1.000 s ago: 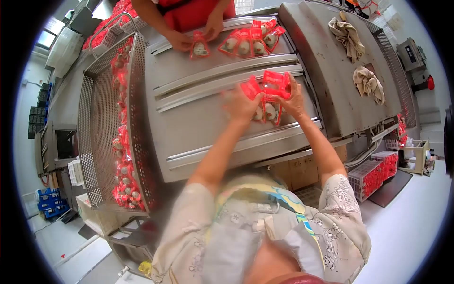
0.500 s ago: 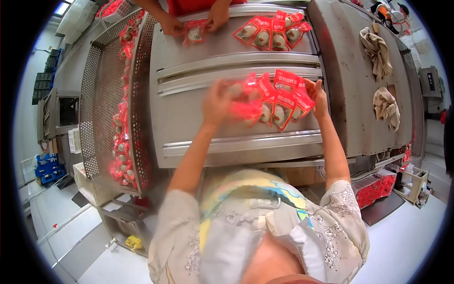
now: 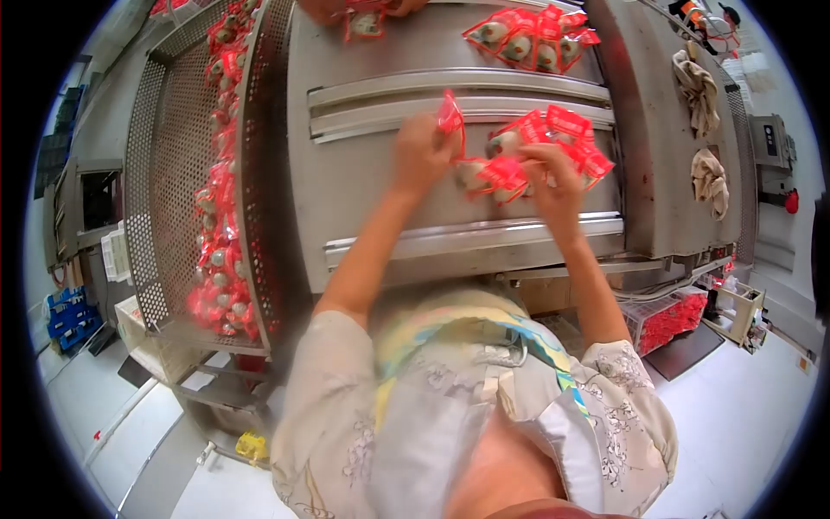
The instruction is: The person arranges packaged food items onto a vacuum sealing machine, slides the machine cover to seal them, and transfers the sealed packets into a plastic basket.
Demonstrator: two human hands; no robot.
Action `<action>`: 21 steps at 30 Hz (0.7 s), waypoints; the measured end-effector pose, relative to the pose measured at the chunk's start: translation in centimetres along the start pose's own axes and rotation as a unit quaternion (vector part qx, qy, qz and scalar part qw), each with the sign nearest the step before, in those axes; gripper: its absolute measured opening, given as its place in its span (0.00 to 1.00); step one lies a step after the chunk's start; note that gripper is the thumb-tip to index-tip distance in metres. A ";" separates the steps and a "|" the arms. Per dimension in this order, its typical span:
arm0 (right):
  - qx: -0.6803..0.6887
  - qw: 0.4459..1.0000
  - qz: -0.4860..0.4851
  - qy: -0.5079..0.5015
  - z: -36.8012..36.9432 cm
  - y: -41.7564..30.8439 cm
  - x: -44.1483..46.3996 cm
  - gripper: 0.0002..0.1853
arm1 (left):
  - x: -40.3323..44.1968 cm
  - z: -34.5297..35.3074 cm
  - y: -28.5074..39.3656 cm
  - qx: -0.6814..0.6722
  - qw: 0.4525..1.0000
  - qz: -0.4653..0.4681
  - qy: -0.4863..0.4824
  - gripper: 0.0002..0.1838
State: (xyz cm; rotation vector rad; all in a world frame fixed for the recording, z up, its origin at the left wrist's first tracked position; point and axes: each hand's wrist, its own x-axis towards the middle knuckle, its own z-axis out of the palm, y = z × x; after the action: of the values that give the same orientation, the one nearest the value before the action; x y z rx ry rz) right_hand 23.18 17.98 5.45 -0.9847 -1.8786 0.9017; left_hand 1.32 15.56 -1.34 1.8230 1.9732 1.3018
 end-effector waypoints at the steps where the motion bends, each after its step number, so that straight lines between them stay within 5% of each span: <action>1: -0.044 0.996 -0.041 -0.060 2.7 -1.6 -0.2 0.12 | -0.7 -0.7 -0.5 -0.028 0.999 -0.013 0.025 0.09; 6: 0.172 0.972 0.158 0.030 15.4 0.5 -0.9 0.14 | -3.3 -3.7 -2.5 -0.115 0.987 -0.038 0.102 0.11; 9: 0.243 0.907 0.327 -0.108 17.2 1.1 -0.2 0.14 | -4.8 -5.3 -3.8 -0.349 0.884 -0.304 0.056 0.12; 15: 0.290 0.897 0.325 -0.080 19.4 0.9 -0.1 0.11 | -6.0 -6.7 -5.1 -0.458 0.819 -0.329 0.112 0.16; 21: 0.271 0.905 0.325 -0.035 20.4 2.2 -0.1 0.11 | -7.4 -5.8 -7.7 -0.319 0.892 -0.319 0.029 0.15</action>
State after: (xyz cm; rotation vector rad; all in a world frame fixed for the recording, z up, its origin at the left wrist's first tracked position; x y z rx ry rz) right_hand 5.79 14.46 -4.86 -1.2363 -1.2143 1.7543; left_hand -6.24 7.28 -6.11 0.7528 1.6458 1.5072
